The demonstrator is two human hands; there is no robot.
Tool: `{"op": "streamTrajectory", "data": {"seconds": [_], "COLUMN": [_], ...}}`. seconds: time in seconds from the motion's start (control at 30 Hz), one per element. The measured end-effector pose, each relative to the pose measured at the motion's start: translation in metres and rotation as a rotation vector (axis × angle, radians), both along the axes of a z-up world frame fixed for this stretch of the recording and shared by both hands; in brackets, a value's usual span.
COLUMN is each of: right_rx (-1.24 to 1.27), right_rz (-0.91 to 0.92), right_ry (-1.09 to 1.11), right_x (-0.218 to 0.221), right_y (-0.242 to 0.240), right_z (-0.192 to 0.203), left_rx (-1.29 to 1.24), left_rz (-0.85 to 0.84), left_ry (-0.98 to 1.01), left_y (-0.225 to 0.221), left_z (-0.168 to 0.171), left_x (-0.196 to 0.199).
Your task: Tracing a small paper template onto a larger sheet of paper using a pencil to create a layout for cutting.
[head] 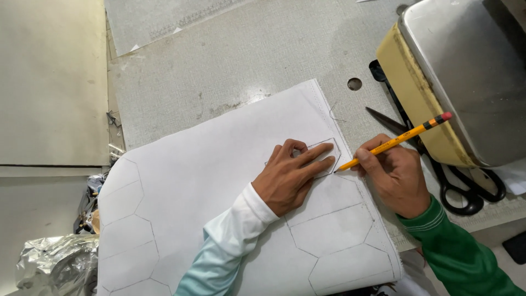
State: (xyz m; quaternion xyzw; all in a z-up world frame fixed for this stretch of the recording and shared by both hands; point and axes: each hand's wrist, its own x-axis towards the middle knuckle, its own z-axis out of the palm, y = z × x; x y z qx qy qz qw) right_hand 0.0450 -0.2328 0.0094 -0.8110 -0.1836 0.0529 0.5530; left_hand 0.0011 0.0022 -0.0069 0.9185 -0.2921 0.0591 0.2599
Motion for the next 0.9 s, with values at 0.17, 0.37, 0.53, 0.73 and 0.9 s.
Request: {"op": "streamTrajectory", "data": {"seconds": [0.17, 0.37, 0.53, 0.73, 0.9], "right_rx": [0.047, 0.0, -0.007, -0.046, -0.12], "right_rz": [0.004, 0.012, 0.001, 0.003, -0.033], "right_ry": [0.05, -0.018, -0.003, -0.051, -0.084], "right_x": [0.001, -0.001, -0.001, -0.002, 0.004], "right_y": [0.002, 0.002, 0.002, 0.002, 0.005], "right_z": [-0.003, -0.004, -0.005, -0.003, 0.005], "left_rx": [0.001, -0.001, 0.005, 0.0, -0.009], "left_rz": [0.007, -0.006, -0.005, -0.012, -0.005], "left_ry": [0.008, 0.023, 0.019, 0.025, 0.001], "left_y": [0.0, 0.001, 0.001, 0.001, 0.001], "left_z": [-0.002, -0.005, -0.006, -0.005, -0.006], "left_x": [-0.001, 0.0, 0.0, 0.0, 0.0]}}
